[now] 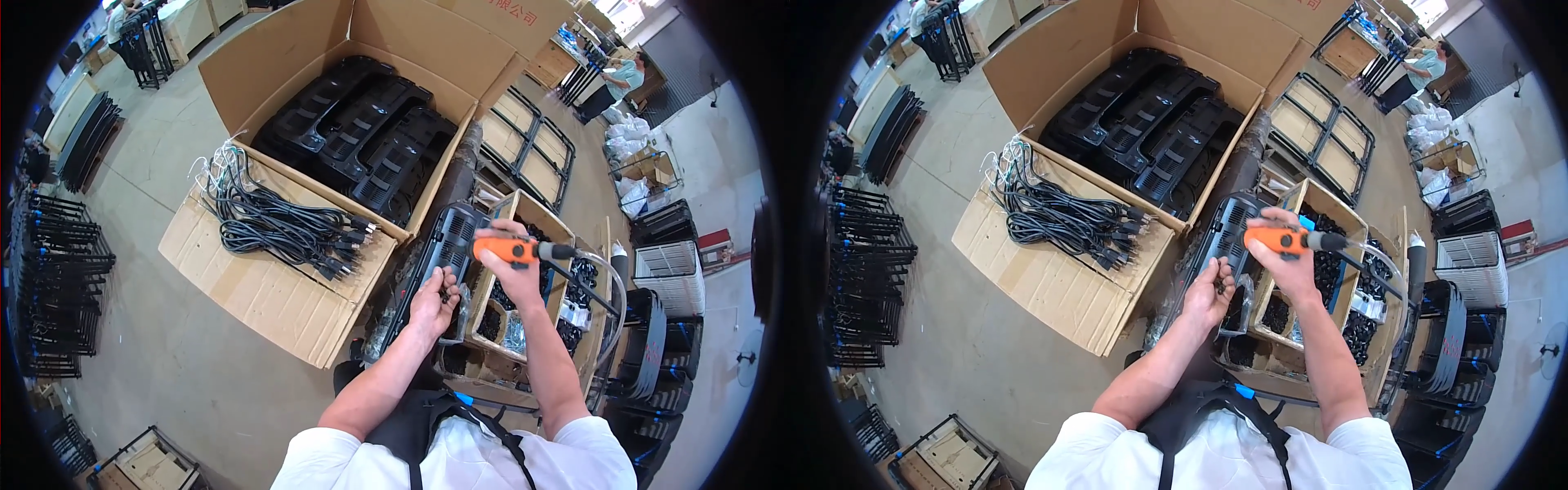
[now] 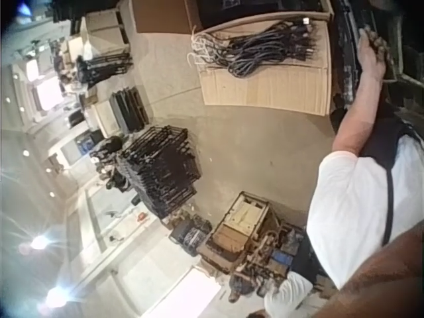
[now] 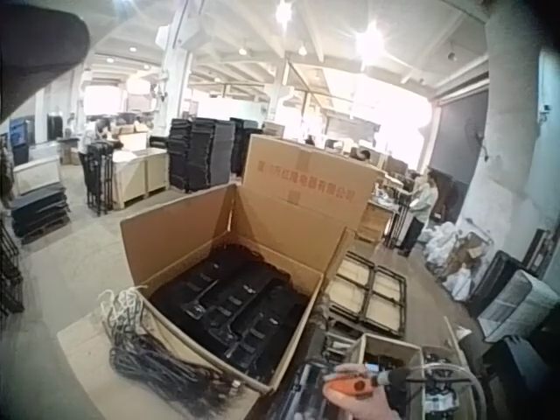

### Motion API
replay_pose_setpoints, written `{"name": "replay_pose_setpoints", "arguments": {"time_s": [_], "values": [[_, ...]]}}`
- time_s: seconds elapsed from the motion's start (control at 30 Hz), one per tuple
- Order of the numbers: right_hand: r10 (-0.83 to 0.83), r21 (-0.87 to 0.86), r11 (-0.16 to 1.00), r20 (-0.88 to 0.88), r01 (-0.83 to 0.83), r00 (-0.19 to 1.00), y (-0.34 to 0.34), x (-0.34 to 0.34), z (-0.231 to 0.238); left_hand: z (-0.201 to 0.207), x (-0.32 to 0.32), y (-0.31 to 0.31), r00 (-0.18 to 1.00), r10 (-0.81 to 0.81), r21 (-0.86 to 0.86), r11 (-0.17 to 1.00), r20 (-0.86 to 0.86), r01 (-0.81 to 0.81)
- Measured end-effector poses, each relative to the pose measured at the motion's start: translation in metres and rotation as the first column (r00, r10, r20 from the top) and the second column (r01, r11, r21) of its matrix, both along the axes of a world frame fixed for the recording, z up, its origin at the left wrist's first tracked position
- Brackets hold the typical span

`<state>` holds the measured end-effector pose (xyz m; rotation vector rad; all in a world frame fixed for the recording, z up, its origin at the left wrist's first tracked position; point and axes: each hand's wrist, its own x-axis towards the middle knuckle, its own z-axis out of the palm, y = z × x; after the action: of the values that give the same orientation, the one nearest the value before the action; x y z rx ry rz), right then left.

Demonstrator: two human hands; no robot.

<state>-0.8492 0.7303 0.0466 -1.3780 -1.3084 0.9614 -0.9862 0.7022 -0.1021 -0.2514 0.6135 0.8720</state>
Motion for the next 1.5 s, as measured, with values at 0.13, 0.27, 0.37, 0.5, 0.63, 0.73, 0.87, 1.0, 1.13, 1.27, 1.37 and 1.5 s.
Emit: {"name": "replay_pose_setpoints", "arguments": {"time_s": [0.13, 0.27, 0.37, 0.5, 0.63, 0.73, 0.87, 1.0, 1.13, 1.27, 1.37, 1.5], "values": [[0.012, -0.018, 1.0, -0.098, -0.014, 0.995, -0.033, 0.006, -0.001, -0.004, 0.003, 0.009, 0.989, 0.068, 0.005, 0.998, 0.128, -0.069], [0.002, -0.011, 1.0, -0.095, -0.003, 0.996, -0.04, 0.009, -0.007, -0.002, 0.005, 0.009, 0.984, 0.082, 0.013, 0.996, 0.161, -0.085], [-0.002, -0.007, 1.0, -0.092, 0.002, 0.996, -0.041, 0.009, -0.005, 0.0, 0.002, 0.009, 0.984, 0.075, 0.029, 0.996, 0.164, -0.081], [0.017, -0.023, 1.0, -0.086, -0.019, 0.996, -0.042, 0.009, -0.001, 0.0, -0.005, 0.005, 0.986, 0.014, 0.119, 0.992, 0.168, -0.035], [0.024, -0.035, 0.999, -0.086, -0.027, 0.996, -0.036, 0.002, -0.003, -0.004, -0.008, 0.005, 0.959, 0.031, 0.153, 0.985, 0.282, -0.077], [-0.025, 0.002, 1.0, -0.077, 0.025, 0.997, -0.021, 0.006, -0.021, 0.018, 0.005, 0.002, 0.995, 0.022, 0.085, 0.996, 0.101, -0.03], [-0.038, 0.026, 0.999, 0.004, 0.037, 0.999, 0.002, 0.0, -0.034, 0.026, 0.003, -0.024, 0.99, -0.135, 0.144, 0.98, -0.027, 0.138], [-0.019, 0.038, 0.999, -0.004, 0.019, 1.0, 0.016, -0.002, -0.044, 0.01, -0.006, -0.045, 0.967, -0.247, 0.289, 0.923, -0.064, 0.255], [-0.011, 0.02, 1.0, -0.003, 0.011, 1.0, 0.02, -0.002, -0.043, 0.012, -0.013, -0.058, 0.955, -0.27, 0.289, 0.911, -0.125, 0.295], [0.05, -0.004, 0.999, 0.107, -0.05, 0.993, 0.031, -0.005, -0.041, 0.006, -0.02, -0.067, 0.94, -0.297, 0.331, 0.881, -0.166, 0.337], [0.063, -0.002, 0.998, 0.156, -0.063, 0.986, 0.037, -0.009, -0.039, 0.01, -0.025, -0.071, 0.929, -0.308, 0.32, 0.876, -0.206, 0.361], [0.081, -0.003, 0.997, 0.206, -0.082, 0.975, 0.043, -0.015, -0.037, 0.016, -0.028, -0.078, 0.924, -0.289, 0.266, 0.897, -0.25, 0.352]]}}
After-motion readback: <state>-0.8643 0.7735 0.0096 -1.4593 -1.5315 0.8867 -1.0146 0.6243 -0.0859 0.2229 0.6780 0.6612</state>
